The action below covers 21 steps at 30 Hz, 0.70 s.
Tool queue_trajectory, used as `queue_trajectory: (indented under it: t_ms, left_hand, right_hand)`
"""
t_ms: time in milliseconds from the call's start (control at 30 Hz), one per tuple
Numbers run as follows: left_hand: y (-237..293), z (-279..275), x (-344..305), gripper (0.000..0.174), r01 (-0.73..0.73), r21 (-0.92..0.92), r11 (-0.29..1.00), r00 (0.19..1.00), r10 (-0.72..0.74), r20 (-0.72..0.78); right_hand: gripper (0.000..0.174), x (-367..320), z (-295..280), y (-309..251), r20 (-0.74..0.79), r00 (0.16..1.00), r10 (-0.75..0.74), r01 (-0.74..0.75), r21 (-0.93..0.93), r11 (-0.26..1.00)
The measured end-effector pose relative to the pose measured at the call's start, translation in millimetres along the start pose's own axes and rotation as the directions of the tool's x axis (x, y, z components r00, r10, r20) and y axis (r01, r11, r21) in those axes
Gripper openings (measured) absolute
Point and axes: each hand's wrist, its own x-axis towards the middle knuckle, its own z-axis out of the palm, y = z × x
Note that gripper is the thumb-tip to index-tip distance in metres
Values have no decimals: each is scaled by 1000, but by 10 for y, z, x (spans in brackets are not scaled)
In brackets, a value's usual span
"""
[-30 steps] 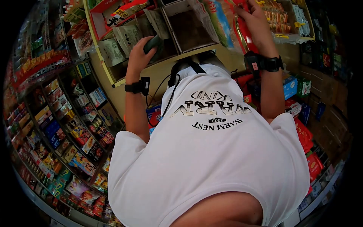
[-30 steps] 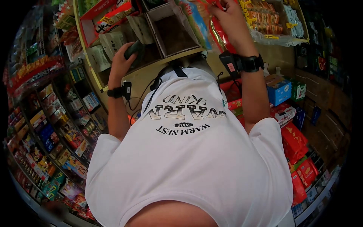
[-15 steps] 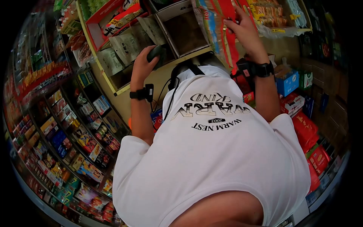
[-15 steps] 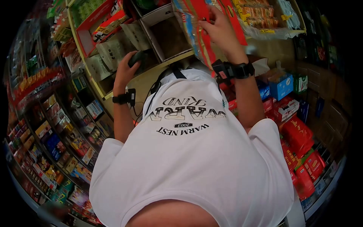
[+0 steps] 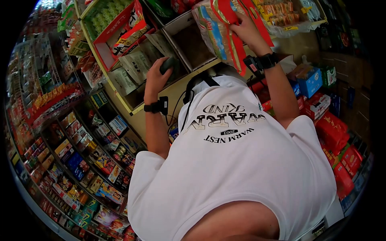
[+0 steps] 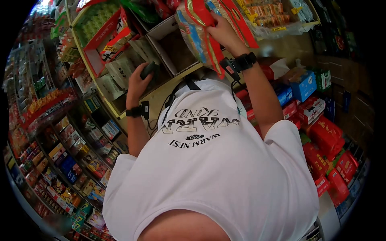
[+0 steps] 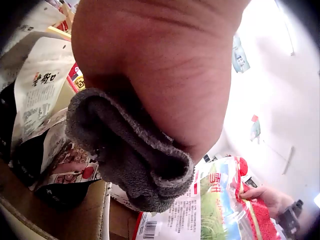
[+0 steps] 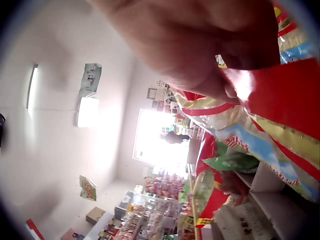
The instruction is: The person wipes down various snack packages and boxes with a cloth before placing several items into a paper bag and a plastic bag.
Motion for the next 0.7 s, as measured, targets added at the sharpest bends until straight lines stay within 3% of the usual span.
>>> queue_trajectory:
  t_ms: [133, 200, 233, 333, 400, 467, 500, 600, 700]
  left_hand:
    - [-21, 17, 29, 41, 0, -70, 998, 1000, 2, 27]
    - [33, 39, 100, 42, -3, -115, 993, 999, 7, 37]
    - [69, 43, 173, 44, -19, -146, 989, 998, 28, 62]
    - [242, 45, 335, 46, -70, -146, 987, 993, 83, 89]
    - [328, 91, 443, 47, -112, -115, 987, 988, 123, 92]
    - [391, 152, 540, 47, -107, -177, 978, 985, 129, 114]
    - [424, 183, 563, 47, -117, -158, 981, 984, 136, 114]
    - [462, 281, 595, 46, -141, -143, 980, 977, 161, 138]
    - [507, 354, 566, 44, -145, -136, 980, 973, 166, 159]
  right_hand:
    - [51, -89, -112, 124, 44, 991, 129, -123, -118, 985]
    - [62, -153, -107, 155, -60, 992, -106, 71, -421, 904]
    - [74, -180, -116, 39, -41, 999, 34, -49, -454, 890]
    - [79, -204, -98, 321, -8, 1000, -16, 11, -395, 919]
    - [77, -247, -22, 492, -40, 994, -106, 84, -365, 927]
    - [71, -344, -11, 532, -35, 999, -42, 28, -342, 939]
    - [60, -385, -12, 479, -24, 993, 115, -117, -271, 955]
    - [45, -347, -27, 692, -81, 996, -29, -2, -356, 935]
    - [35, -338, -68, 638, -51, 998, 30, -48, -381, 923]
